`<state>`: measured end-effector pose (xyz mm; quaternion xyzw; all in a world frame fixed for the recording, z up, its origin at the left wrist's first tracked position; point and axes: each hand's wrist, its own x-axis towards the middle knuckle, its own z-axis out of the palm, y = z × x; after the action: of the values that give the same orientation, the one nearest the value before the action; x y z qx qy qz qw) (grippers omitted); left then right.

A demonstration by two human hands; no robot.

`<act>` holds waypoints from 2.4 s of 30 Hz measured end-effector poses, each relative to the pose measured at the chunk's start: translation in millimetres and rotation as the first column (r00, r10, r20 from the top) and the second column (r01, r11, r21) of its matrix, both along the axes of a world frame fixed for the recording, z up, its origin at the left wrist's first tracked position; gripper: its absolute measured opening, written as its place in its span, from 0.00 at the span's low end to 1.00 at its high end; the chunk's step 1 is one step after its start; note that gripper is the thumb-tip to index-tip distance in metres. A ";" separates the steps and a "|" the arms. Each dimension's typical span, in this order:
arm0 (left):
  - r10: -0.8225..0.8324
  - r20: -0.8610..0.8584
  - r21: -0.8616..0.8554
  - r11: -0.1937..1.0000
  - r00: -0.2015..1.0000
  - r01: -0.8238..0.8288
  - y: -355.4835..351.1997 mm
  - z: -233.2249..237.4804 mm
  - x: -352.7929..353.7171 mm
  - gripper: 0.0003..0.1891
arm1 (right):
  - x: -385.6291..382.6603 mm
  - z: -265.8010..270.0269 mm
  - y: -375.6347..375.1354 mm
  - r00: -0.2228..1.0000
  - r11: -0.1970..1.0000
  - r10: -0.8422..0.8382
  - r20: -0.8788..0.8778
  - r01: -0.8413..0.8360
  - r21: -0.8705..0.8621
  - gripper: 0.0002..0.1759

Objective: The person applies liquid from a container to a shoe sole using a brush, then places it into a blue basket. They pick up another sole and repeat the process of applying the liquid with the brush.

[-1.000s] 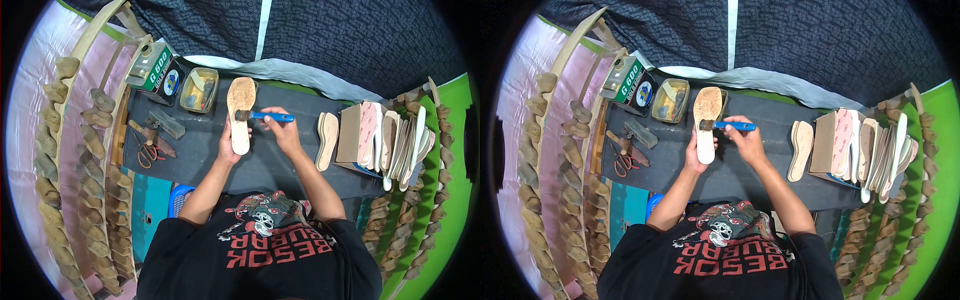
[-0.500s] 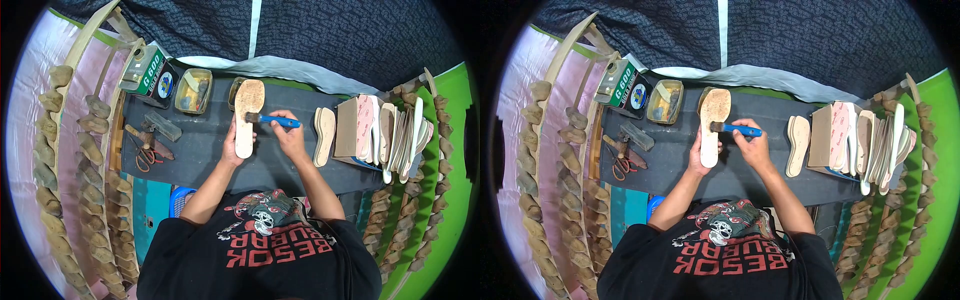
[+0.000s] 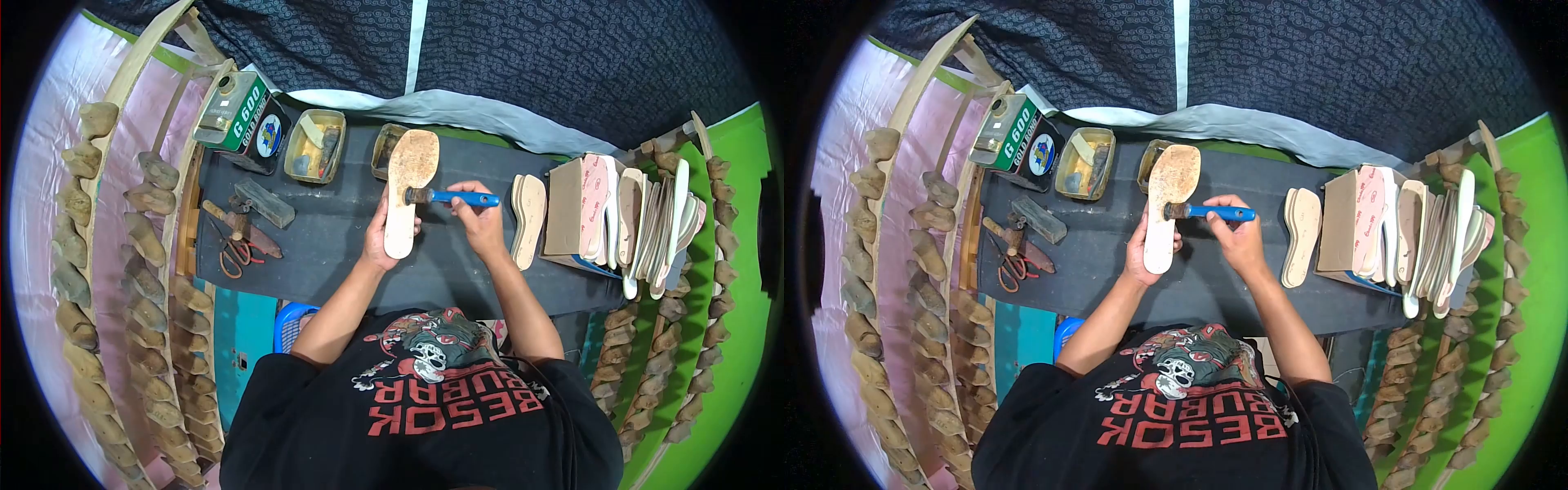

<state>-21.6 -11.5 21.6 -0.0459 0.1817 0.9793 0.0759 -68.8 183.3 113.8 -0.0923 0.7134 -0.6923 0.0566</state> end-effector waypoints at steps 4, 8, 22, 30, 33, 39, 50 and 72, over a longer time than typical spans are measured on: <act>-0.069 0.029 -0.001 0.998 0.997 0.069 3.4 1.5 2.6 0.32 | 4.3 12.6 -6.2 0.998 0.997 0.042 0.047 -0.039 -0.070 0.08; -0.042 -0.008 0.019 0.999 0.999 0.042 3.1 2.7 -0.6 0.31 | 11.8 9.0 -0.1 0.994 0.994 0.104 -0.024 -0.105 -0.017 0.08; -0.075 -0.010 0.026 0.997 0.997 0.075 4.9 8.7 3.2 0.33 | 9.3 9.2 4.8 0.997 0.998 0.070 -0.025 -0.069 0.010 0.10; -0.100 0.006 -0.028 0.995 0.995 0.101 6.0 7.2 7.1 0.33 | 9.5 13.5 4.3 0.991 0.993 0.111 -0.078 -0.109 0.037 0.10; -0.125 -0.015 0.073 0.989 0.992 0.126 8.6 1.2 7.4 0.35 | 9.8 10.3 6.2 0.995 0.997 0.066 -0.077 -0.063 0.036 0.11; -0.147 -0.015 0.035 0.988 0.989 0.148 10.6 0.2 5.4 0.35 | 14.9 17.6 7.1 0.996 0.998 0.069 -0.057 -0.068 0.018 0.12; -0.108 -0.085 -0.036 0.994 0.990 0.105 5.6 18.2 -5.1 0.33 | 21.9 22.5 16.3 1.000 0.998 -0.009 -0.030 0.011 0.064 0.11; -0.011 -0.078 -0.261 0.965 0.997 -0.010 12.7 27.7 -3.3 0.32 | 19.2 19.2 32.3 0.997 0.984 -0.054 -0.052 0.062 0.168 0.13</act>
<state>-24.9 1.1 49.3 -0.0166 0.3118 0.9480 0.0623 -49.7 215.6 133.0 -0.0826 0.7733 -0.6280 0.0271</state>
